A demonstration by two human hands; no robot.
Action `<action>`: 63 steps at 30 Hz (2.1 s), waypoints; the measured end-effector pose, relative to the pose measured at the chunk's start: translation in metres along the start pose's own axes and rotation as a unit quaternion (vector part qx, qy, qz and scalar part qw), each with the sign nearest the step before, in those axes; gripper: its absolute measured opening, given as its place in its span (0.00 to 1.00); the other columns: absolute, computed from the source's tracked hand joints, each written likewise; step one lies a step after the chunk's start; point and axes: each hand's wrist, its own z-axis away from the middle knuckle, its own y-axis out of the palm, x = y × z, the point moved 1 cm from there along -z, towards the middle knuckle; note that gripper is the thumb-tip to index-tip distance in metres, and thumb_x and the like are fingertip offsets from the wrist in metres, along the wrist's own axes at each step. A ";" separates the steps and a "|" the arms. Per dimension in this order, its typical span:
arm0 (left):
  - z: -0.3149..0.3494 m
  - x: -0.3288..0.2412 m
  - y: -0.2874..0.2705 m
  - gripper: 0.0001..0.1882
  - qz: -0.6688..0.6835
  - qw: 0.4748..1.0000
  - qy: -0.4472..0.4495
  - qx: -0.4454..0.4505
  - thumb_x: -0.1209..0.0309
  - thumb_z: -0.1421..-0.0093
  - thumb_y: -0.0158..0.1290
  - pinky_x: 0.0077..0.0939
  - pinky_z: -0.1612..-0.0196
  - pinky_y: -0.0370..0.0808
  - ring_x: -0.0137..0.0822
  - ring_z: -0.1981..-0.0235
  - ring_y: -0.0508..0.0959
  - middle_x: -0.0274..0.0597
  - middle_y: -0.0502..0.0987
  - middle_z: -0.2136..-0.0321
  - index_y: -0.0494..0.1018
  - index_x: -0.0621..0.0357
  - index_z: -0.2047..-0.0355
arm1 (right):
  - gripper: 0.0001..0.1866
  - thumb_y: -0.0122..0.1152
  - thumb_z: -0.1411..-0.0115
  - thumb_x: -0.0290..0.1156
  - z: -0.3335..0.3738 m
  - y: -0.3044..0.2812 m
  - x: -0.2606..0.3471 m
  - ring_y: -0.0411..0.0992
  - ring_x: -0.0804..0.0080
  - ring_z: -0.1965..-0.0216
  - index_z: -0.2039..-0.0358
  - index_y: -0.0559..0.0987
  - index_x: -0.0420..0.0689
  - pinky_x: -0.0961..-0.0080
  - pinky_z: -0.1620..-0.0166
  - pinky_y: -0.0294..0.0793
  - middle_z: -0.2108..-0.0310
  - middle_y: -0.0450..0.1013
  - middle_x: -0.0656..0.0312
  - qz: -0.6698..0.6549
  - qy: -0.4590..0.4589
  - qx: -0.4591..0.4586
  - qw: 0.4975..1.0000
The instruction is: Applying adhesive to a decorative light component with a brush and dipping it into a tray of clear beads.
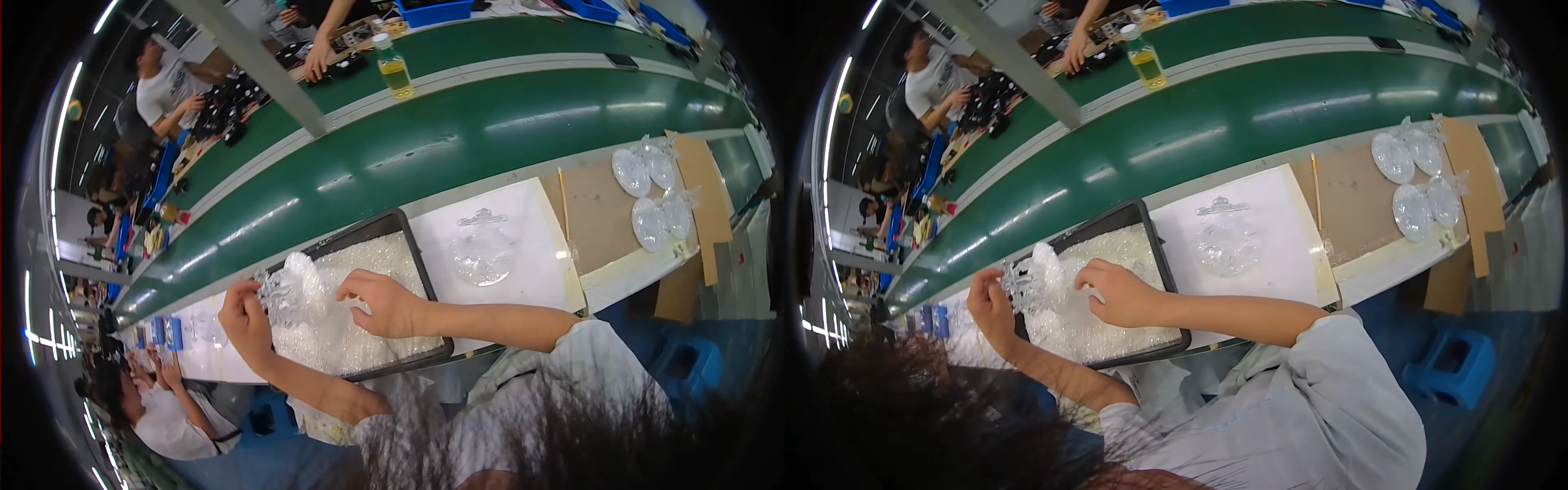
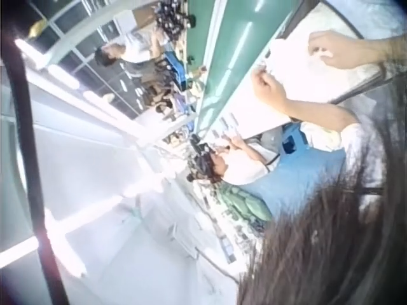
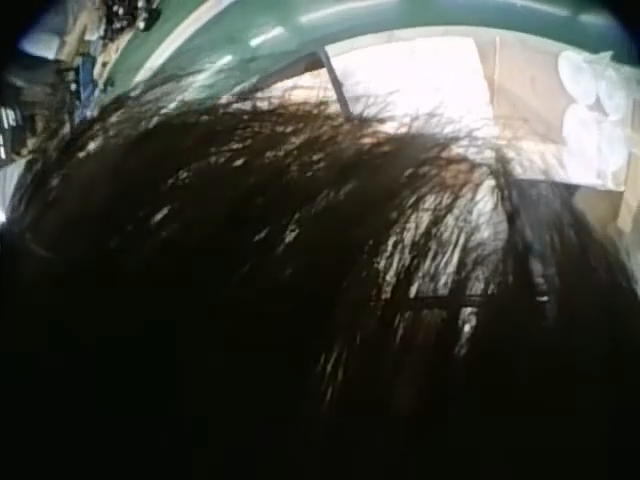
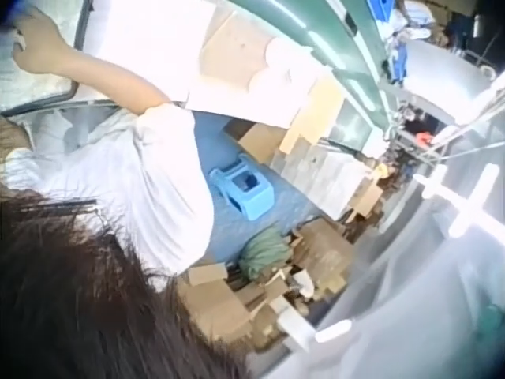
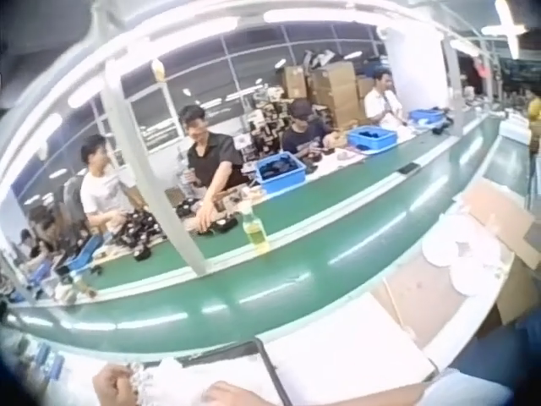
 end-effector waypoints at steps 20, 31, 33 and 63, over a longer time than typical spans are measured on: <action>0.011 -0.011 -0.013 0.35 -0.015 0.964 -0.147 0.222 0.76 0.43 0.56 0.14 0.75 0.67 0.20 0.80 0.71 0.30 0.75 0.81 0.61 0.60 0.34 | 0.34 0.54 0.48 0.26 -0.029 -0.020 0.025 0.72 0.39 0.52 0.40 0.63 0.25 0.55 0.47 0.72 0.55 0.72 0.34 -0.046 0.016 0.070 0.996; 0.075 0.025 0.013 0.15 0.047 0.980 -0.159 0.107 0.83 0.38 0.53 0.19 0.61 0.73 0.25 0.66 0.76 0.36 0.73 0.69 0.61 0.59 0.55 | 0.35 0.58 0.42 0.31 -0.063 -0.040 0.019 0.63 0.49 0.36 0.36 0.62 0.30 0.64 0.35 0.62 0.38 0.65 0.40 0.002 -0.077 0.193 0.978; 0.085 0.013 0.007 0.15 0.027 0.984 -0.159 0.081 0.82 0.37 0.54 0.19 0.60 0.73 0.25 0.66 0.75 0.36 0.73 0.69 0.60 0.59 0.55 | 0.34 0.56 0.38 0.33 -0.063 -0.026 0.021 0.58 0.51 0.31 0.35 0.61 0.31 0.65 0.32 0.57 0.34 0.61 0.42 -0.041 -0.085 0.179 0.979; 0.122 0.045 -0.008 0.15 0.160 0.973 -0.160 0.042 0.80 0.37 0.55 0.23 0.58 0.70 0.27 0.65 0.71 0.35 0.65 0.66 0.62 0.60 0.54 | 0.31 0.35 0.27 0.45 -0.069 0.049 0.022 0.48 0.40 0.29 0.30 0.52 0.41 0.42 0.32 0.51 0.28 0.43 0.38 0.195 -0.206 0.098 0.954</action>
